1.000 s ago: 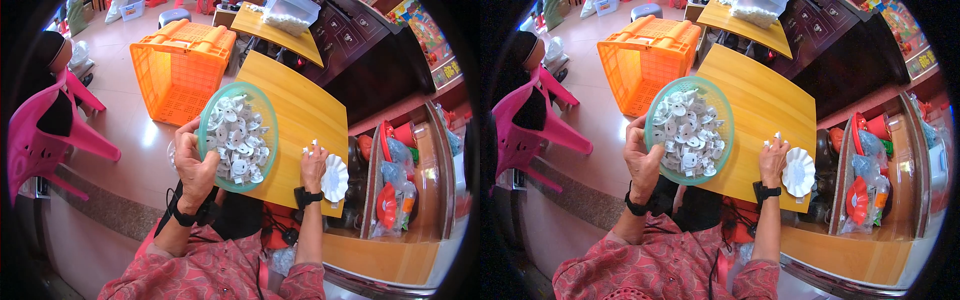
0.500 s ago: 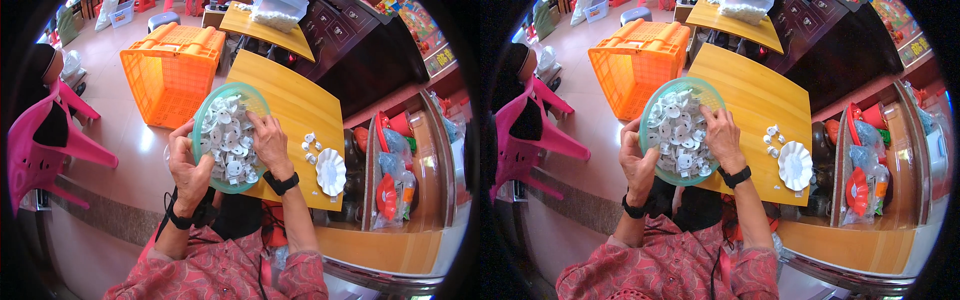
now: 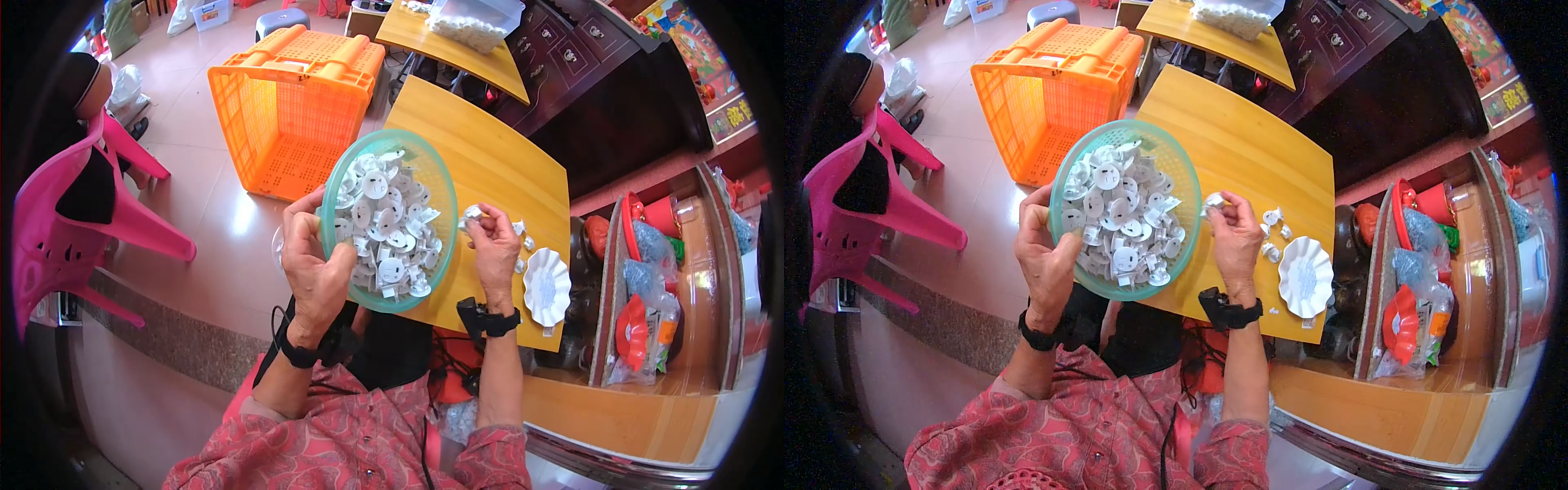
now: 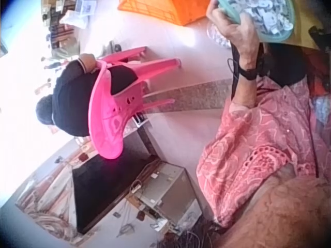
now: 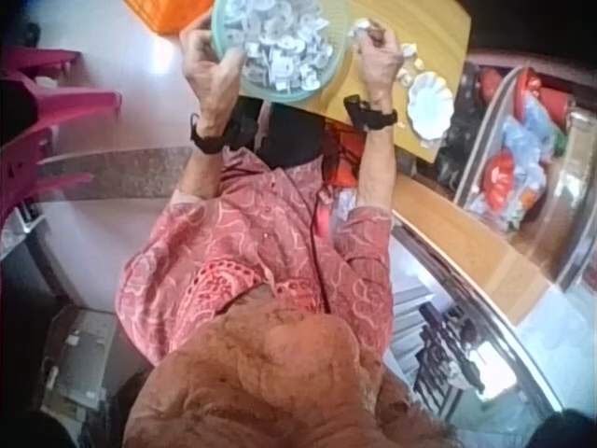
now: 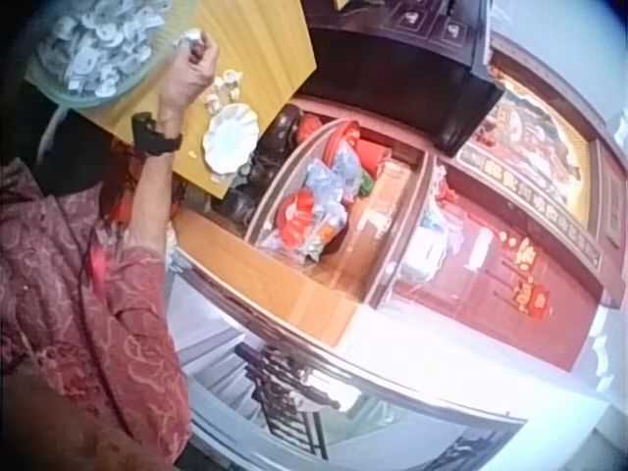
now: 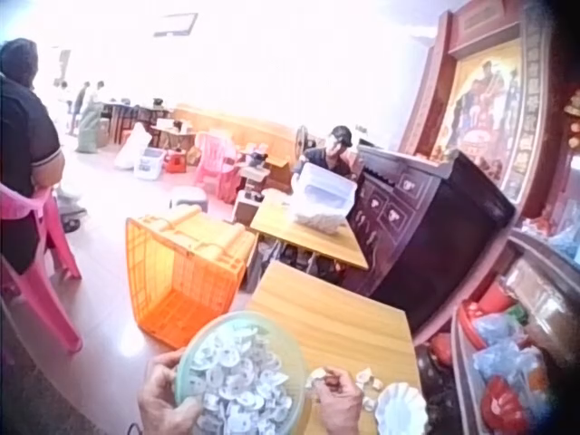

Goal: Sorting small white plastic shoe components from a large orange crate into bowls.

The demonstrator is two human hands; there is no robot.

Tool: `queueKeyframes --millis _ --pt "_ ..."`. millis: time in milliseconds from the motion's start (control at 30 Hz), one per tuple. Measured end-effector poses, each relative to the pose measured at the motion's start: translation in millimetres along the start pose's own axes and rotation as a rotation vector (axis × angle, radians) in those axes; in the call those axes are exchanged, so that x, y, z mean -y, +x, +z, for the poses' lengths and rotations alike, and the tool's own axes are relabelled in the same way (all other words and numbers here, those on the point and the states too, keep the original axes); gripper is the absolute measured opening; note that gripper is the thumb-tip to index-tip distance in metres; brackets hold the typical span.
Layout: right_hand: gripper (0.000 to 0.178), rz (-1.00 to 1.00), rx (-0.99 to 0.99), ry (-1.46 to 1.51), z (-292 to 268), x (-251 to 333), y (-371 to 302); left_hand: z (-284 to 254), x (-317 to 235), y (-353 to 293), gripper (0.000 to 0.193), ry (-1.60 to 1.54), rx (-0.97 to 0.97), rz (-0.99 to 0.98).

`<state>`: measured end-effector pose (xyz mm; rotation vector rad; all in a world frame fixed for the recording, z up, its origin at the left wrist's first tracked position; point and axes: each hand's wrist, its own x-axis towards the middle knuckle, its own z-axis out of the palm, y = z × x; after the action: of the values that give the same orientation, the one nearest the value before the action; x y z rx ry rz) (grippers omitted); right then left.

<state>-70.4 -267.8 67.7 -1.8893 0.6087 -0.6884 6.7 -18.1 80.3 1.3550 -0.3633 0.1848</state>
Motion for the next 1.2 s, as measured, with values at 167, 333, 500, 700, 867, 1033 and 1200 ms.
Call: queueKeyframes --millis 167,333,500,700,867,1033,1200 --pt "0.028 0.026 -0.064 -0.448 -42.7 -41.2 4.8 3.1 3.3 0.5 0.016 -0.005 -0.018 0.024" --pt "0.031 -0.047 -0.136 -0.794 -66.3 -68.5 0.8 1.3 3.8 -0.6 0.015 -0.001 0.015 0.026" --pt "0.027 -0.258 -0.091 -0.52 -36.4 -22.4 -7.6 0.0 1.9 -0.3 0.014 0.025 0.021 0.019" --pt "0.029 -0.606 0.171 -0.526 19.7 17.7 -6.1 1.3 2.4 -1.9 0.015 0.019 0.041 0.056" --pt "0.032 -0.584 0.184 -0.647 29.2 14.8 -1.8 -0.1 2.7 -4.5 0.016 0.015 0.037 0.049" --pt "0.033 -0.506 0.1 -0.463 34.4 27.2 -17.2 -3.6 3.4 -4.5 0.018 0.023 0.012 0.032" --pt "0.037 -0.434 0.341 -0.393 33.1 40.5 -24.9 -1.4 2.8 -4.1 0.018 -0.009 0.006 0.022"
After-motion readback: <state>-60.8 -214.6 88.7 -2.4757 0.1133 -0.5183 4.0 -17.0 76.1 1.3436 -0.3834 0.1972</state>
